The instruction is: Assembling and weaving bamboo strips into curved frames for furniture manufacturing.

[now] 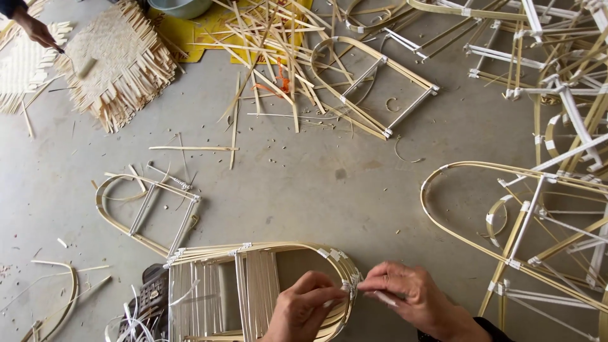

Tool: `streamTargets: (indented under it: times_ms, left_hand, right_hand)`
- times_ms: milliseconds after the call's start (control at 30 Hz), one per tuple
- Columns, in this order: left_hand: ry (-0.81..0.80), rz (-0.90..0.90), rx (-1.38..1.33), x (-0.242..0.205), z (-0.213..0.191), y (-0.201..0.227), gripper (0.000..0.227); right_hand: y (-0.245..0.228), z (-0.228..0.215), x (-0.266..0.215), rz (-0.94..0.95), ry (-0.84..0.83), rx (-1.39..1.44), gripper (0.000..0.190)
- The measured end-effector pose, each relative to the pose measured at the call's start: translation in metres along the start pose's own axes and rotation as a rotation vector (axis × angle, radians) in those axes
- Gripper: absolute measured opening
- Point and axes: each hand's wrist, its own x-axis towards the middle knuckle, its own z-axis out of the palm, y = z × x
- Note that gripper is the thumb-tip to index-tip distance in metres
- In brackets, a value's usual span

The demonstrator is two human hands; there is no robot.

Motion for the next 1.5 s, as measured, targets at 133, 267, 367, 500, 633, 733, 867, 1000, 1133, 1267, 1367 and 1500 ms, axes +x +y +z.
streamTargets:
  times_ms: [133, 267, 367, 500, 633, 733, 867, 1000, 1133, 1267, 1367, 1500]
  left_hand:
    - [-0.011, 0.076, -0.039, 0.011, 0.015, 0.009, 0.018]
    - [-0.012, -0.058, -0.23, 0.026, 0.02, 0.024, 0.01]
    - [-0.044, -0.308, -0.316, 0.033, 0.019, 0.034, 0.014]
    - [-0.139, -0.2, -0.213, 0.035, 0.017, 0.035, 0.019]
    - [-0.3, -0.315, -0.122, 0.039, 0.013, 0.039, 0.017]
    - [-0.237, -0.251, -0.253, 0.038, 0.014, 0.032, 0.019]
    - [-0.291, -0.239, -0.155, 0.04, 0.004, 0.04, 0.022]
    - [-0.343, -0.186, -0.168, 0.044, -0.003, 0.042, 0.024]
    - [-0.33, -0.314, -0.243, 0.044, 0.0, 0.035, 0.019]
    - [-0.23, -0.246, -0.158, 0.033, 0.019, 0.02, 0.014]
    - [-0.167, 0.04, 0.066, 0.021, 0.028, 0.011, 0.021]
    - [-0.047, 0.289, 0.192, 0.006, 0.04, -0.009, 0.03]
  right_hand:
    - [0.01, 0.008, -0.006, 0.216, -0.119, -0.021, 0.019]
    - [0.004, 0.002, 0.002, 0.05, -0.123, -0.116, 0.02]
    - [-0.03, -0.008, 0.019, -0.222, -0.005, -0.265, 0.021]
    - [-0.059, -0.016, 0.047, -0.336, 0.023, -0.351, 0.023]
    - [-0.035, -0.017, 0.045, -0.234, -0.1, -0.297, 0.024]
    - [-0.04, -0.008, 0.046, 0.034, -0.05, -0.083, 0.022]
    - [-0.023, -0.003, 0.025, 0.093, 0.065, 0.201, 0.019]
    - [-0.016, -0.017, 0.014, 0.308, 0.09, 0.355, 0.025]
    - [-0.004, -0.035, 0.011, 0.732, -0.223, 0.495, 0.057]
    - [0.016, -0.002, 0.001, 0.648, -0.277, 0.295, 0.04]
    - [0.021, 0.009, 0.002, 0.47, -0.139, -0.016, 0.019]
    - [0.03, 0.014, 0.0, 0.252, 0.046, -0.2, 0.018]
